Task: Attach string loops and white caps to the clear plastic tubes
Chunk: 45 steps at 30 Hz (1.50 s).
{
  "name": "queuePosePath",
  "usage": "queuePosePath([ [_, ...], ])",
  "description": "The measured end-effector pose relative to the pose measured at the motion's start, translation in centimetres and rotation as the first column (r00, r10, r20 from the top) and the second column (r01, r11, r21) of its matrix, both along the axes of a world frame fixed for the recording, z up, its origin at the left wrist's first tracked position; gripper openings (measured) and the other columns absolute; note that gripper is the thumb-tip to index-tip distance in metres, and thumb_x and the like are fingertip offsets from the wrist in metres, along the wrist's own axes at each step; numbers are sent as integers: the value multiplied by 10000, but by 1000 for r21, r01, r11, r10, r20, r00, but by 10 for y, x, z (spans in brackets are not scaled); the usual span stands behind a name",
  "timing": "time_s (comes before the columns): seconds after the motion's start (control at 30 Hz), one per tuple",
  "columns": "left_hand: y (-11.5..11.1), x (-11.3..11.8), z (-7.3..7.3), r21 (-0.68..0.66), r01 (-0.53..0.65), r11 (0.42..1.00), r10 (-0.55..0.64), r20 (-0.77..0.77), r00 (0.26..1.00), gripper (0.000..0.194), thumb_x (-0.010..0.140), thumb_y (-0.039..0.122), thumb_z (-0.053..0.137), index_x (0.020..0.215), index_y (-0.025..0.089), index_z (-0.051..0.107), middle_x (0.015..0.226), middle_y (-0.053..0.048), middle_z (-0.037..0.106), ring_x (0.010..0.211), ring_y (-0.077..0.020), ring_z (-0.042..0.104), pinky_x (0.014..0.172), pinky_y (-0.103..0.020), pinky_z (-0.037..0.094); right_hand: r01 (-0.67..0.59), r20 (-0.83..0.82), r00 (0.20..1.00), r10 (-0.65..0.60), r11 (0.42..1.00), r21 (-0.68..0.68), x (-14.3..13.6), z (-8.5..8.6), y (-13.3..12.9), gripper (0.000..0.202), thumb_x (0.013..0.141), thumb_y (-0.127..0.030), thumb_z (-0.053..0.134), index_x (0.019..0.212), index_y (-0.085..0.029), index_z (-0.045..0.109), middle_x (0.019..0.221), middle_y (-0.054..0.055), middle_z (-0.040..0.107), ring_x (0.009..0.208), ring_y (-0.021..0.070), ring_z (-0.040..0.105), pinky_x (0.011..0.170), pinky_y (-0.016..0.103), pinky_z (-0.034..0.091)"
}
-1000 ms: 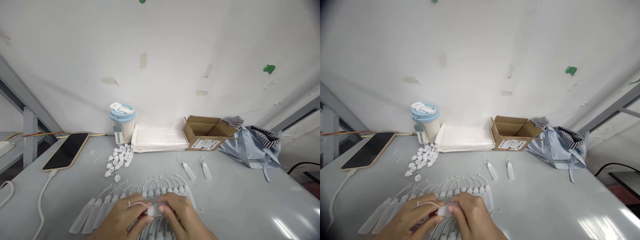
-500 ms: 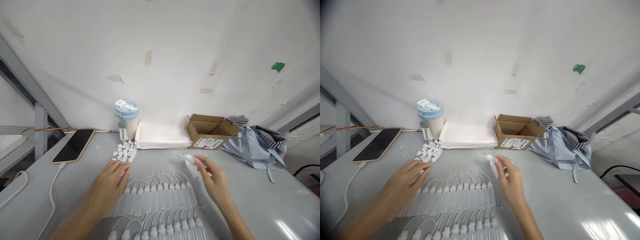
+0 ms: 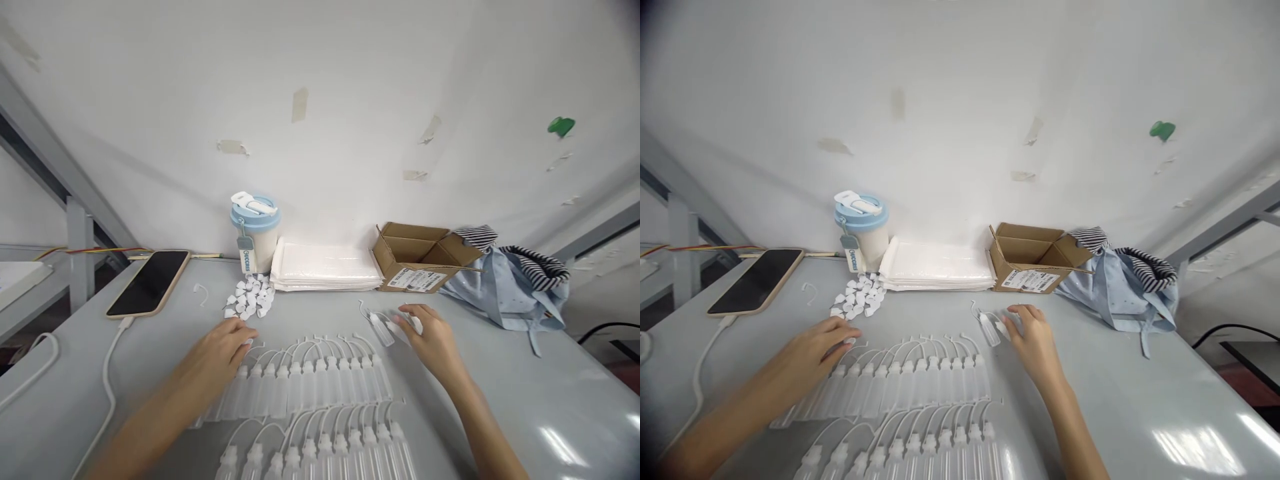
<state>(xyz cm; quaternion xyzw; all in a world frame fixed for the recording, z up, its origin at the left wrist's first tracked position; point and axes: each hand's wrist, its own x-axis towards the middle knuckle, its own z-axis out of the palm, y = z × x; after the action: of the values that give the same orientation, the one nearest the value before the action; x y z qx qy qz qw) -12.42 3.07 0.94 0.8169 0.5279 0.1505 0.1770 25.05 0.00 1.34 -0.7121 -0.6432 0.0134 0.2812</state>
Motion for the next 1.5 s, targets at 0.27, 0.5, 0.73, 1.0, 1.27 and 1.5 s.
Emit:
queuePosePath([
  [0.27,2,2,0,-25,23,999,-23,-24,999,373,839,261,308,885,175,668,941,-88,631,813,-225,638,718,-340,503,-72,-69,995,73,997,15,-20,14,-8,299,862,-429,463,910,-189,636,932,99,683,861,245,623,644,332,482],
  [0.5,3,3,1,-43,25,999,-27,-37,999,378,842,241,289,869,159,657,970,-107,618,851,-237,629,749,-355,507,-40,-116,992,51,995,90,-19,13,-9,277,861,-425,483,860,-197,641,913,87,687,836,231,618,545,288,460],
  [0.73,5,3,3,-36,43,998,-44,-37,998,329,841,190,328,853,175,657,933,-82,624,838,-225,622,752,-351,508,-37,-143,988,50,995,91,-21,17,-11,292,868,-432,476,853,-196,647,895,88,682,826,227,617,488,256,446],
  [1.0,2,4,3,-46,74,996,-77,-67,995,337,853,162,309,855,169,646,945,-93,618,845,-210,623,770,-342,512,-6,-178,984,19,998,70,-24,21,-12,304,845,-443,483,828,-192,655,878,90,689,797,225,592,403,222,397],
  [1.27,2,2,-4,-32,50,998,-51,-20,999,325,850,174,315,808,195,637,936,-66,621,822,-196,615,724,-310,514,-29,-190,981,38,998,53,-27,20,-15,308,856,-446,483,838,-192,656,892,93,685,827,226,599,411,218,415],
  [1.5,6,1,-3,-19,46,999,-47,-28,999,340,839,159,311,779,193,643,899,-71,632,807,-201,627,731,-320,519,-43,-193,980,56,996,73,-26,18,-13,303,869,-442,480,845,-200,660,893,89,686,838,227,620,423,222,448],
])
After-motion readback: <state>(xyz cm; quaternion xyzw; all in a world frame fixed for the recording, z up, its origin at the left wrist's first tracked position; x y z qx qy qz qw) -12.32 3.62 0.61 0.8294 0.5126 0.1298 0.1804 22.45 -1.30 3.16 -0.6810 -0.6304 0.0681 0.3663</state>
